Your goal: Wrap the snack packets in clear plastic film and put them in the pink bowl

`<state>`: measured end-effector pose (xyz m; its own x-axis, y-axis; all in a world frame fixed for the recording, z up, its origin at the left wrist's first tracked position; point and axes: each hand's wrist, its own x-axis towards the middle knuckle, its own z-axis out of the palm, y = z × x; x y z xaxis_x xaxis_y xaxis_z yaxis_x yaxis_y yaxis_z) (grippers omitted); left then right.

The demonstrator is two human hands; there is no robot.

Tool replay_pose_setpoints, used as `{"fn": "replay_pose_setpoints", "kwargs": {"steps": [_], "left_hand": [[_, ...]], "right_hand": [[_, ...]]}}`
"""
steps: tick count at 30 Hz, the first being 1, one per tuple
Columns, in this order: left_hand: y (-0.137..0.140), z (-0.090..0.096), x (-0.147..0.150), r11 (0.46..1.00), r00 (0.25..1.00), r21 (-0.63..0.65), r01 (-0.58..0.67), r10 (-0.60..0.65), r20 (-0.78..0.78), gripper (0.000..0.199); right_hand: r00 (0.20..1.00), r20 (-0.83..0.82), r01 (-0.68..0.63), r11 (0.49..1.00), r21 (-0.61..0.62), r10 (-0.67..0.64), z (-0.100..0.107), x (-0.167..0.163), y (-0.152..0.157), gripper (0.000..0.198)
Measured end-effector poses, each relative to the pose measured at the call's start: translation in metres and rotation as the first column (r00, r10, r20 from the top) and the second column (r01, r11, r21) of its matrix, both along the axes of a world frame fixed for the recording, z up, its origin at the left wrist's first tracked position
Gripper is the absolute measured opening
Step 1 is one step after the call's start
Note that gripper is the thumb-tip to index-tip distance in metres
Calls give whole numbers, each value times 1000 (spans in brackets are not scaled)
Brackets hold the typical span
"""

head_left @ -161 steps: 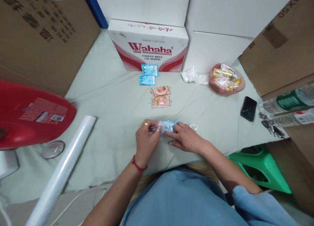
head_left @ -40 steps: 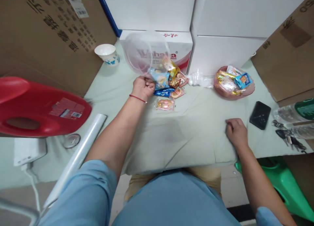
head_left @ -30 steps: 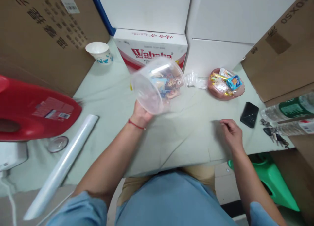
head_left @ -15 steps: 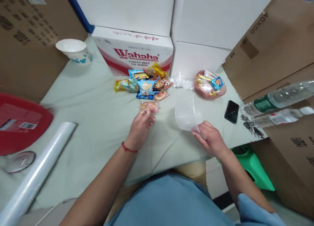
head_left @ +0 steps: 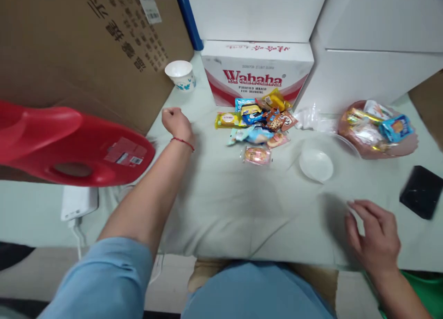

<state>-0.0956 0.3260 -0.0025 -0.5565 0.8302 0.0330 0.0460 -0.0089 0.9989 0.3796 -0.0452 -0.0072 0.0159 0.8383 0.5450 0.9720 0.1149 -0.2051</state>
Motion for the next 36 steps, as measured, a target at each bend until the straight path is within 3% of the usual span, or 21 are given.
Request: {"fn": "replay_pose_setpoints", "kwargs": {"steps": [2,4,6,9,11,13,16,19,23,27,30,32,34,36], "left_hand": [[32,1,-11,991,947,-4,-134,127,-295,29],[65,5,-19,990,891,-11,-143,124,-436,26],[97,11,-26,997,855,-45,-65,32,-518,35],[139,15,-35,978,692,-204,48,-179,-699,74],[158,12,-36,949,614,-307,70,-284,-736,83],[164,5,-32,951,647,-308,36,-257,-718,70],[150,-3,-21,973,716,-218,-71,-102,-690,33],[119,0,-8,984,732,-137,-112,-12,-682,17],[64,17,20,994,721,-23,-106,61,-690,18],[-21,36,75,977,737,209,38,113,-666,23],[-111,43,124,917,763,360,170,108,-637,23],[-173,40,150,890,772,368,270,29,-635,23],[-228,31,165,815,706,333,474,-126,-697,28],[-268,18,170,698,618,288,656,-277,-735,37]], "right_hand": [[1000,-23,-21,996,-83,19,-15,3,-17,30],[999,-37,-17,989,-149,11,-31,7,-26,27],[998,-47,19,982,-187,-28,-45,12,-32,28],[994,-61,75,971,-226,-91,-56,17,-39,30],[991,-80,86,966,-246,-108,-57,18,-42,31],[989,-90,93,960,-265,-120,-54,17,-43,31],[988,-77,109,955,-275,-135,-49,14,-39,27],[990,-83,90,963,-255,-114,-45,10,-32,22],[990,-103,73,972,-222,-98,-42,7,-25,19],[989,-124,57,974,-220,-86,-41,8,-22,17],[985,-168,-1,973,-231,-39,-37,6,-16,17],[980,-199,-40,978,-205,-1,-28,-1,-11,17],[977,-214,-50,989,-137,20,-12,-14,-4,19],[973,-228,-54,997,-54,40,10,-32,2,23]]}}
